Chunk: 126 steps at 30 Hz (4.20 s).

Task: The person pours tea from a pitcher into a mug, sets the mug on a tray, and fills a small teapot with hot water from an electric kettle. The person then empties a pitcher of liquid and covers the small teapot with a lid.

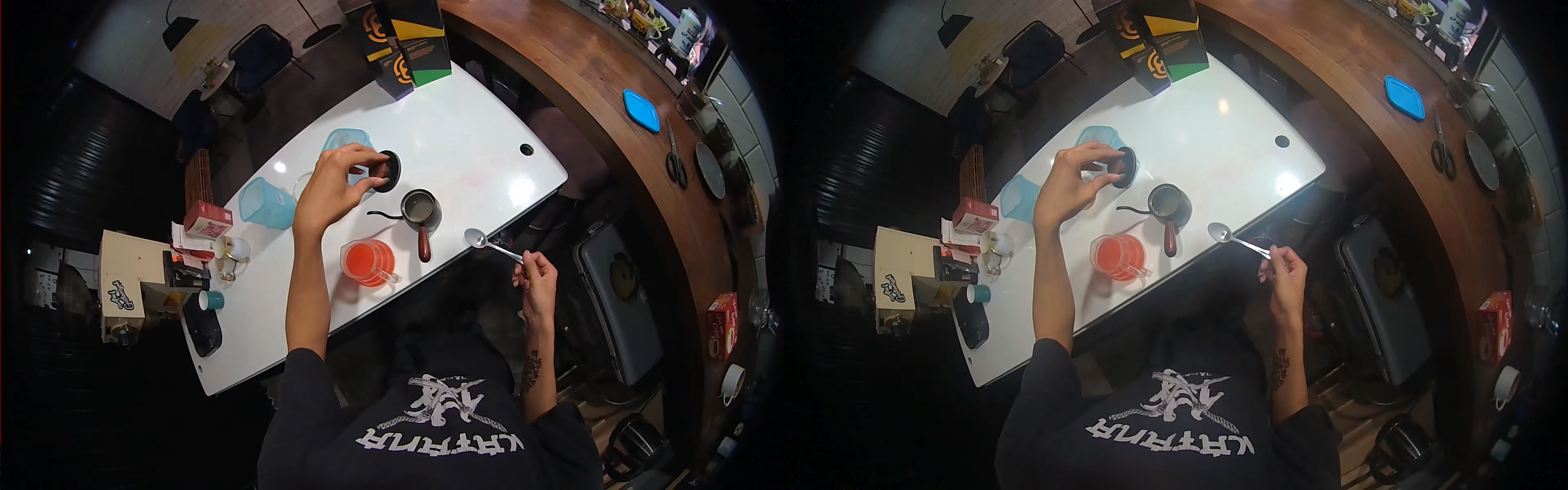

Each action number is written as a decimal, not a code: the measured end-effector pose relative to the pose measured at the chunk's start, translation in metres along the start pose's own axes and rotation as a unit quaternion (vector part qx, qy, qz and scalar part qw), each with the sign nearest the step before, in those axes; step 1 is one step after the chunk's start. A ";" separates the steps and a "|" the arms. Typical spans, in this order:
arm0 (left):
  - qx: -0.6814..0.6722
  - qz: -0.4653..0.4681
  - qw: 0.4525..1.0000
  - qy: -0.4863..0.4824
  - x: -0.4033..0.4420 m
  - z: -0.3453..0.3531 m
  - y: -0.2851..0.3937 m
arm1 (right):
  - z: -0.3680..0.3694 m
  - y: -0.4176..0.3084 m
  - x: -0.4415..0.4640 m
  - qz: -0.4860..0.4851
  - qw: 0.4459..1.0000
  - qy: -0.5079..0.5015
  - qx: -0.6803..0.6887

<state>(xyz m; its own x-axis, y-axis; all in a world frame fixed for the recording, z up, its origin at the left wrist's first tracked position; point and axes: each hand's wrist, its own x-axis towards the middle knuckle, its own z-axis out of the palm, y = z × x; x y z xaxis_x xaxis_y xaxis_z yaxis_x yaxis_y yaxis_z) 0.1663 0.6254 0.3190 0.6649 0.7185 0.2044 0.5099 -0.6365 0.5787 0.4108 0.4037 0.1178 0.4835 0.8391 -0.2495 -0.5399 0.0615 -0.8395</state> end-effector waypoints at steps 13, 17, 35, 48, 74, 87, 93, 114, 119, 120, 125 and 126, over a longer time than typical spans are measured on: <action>-0.045 -0.044 0.989 0.137 -0.054 -0.022 -0.019 | 0.013 0.026 0.004 0.077 0.995 -0.053 0.028; -0.054 -0.051 0.984 0.160 -0.078 -0.028 -0.028 | 0.019 0.033 0.007 0.105 0.991 -0.065 0.042; -0.238 -0.196 0.920 0.244 -0.162 0.008 -0.109 | 0.064 0.064 0.059 0.020 0.975 -0.042 -0.217; -0.342 -0.294 0.825 0.340 -0.216 0.070 -0.146 | 0.059 0.070 0.068 -0.093 0.840 -0.061 -0.531; 0.075 -0.197 0.922 0.325 -0.194 0.096 -0.163 | 0.115 0.088 0.036 0.100 0.943 -0.207 -0.241; -0.121 -0.194 0.930 0.287 -0.186 0.057 -0.140 | 0.131 0.088 0.017 0.131 0.975 -0.161 -0.085; -0.358 -0.131 0.925 0.011 -0.176 0.055 -0.049 | 0.134 0.068 -0.025 0.030 0.989 -0.128 -0.072; -0.524 -0.121 0.639 -0.550 -0.215 0.262 0.099 | 0.031 0.079 -0.255 -0.163 0.937 0.307 -0.017; -0.508 -0.124 0.598 -0.607 -0.229 0.286 0.136 | 0.004 0.083 -0.283 -0.201 0.900 0.386 -0.012; -0.509 -0.110 0.591 -0.616 -0.231 0.295 0.141 | -0.006 0.089 -0.285 -0.209 0.894 0.397 -0.010; -0.499 -0.087 0.590 -0.629 -0.241 0.333 0.184 | -0.058 0.065 -0.337 -0.099 0.878 0.403 -0.239; -0.498 -0.082 0.588 -0.632 -0.241 0.341 0.193 | -0.066 0.050 -0.355 -0.073 0.884 0.412 -0.207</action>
<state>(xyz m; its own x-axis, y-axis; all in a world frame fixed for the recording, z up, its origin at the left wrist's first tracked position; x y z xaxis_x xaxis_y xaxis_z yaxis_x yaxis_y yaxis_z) 0.2909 0.2338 0.1126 0.8464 -0.4371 -0.3042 0.4701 0.3446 0.8126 0.2578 0.0733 0.1321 0.9575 0.1484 -0.2475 -0.2142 -0.2096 -0.9541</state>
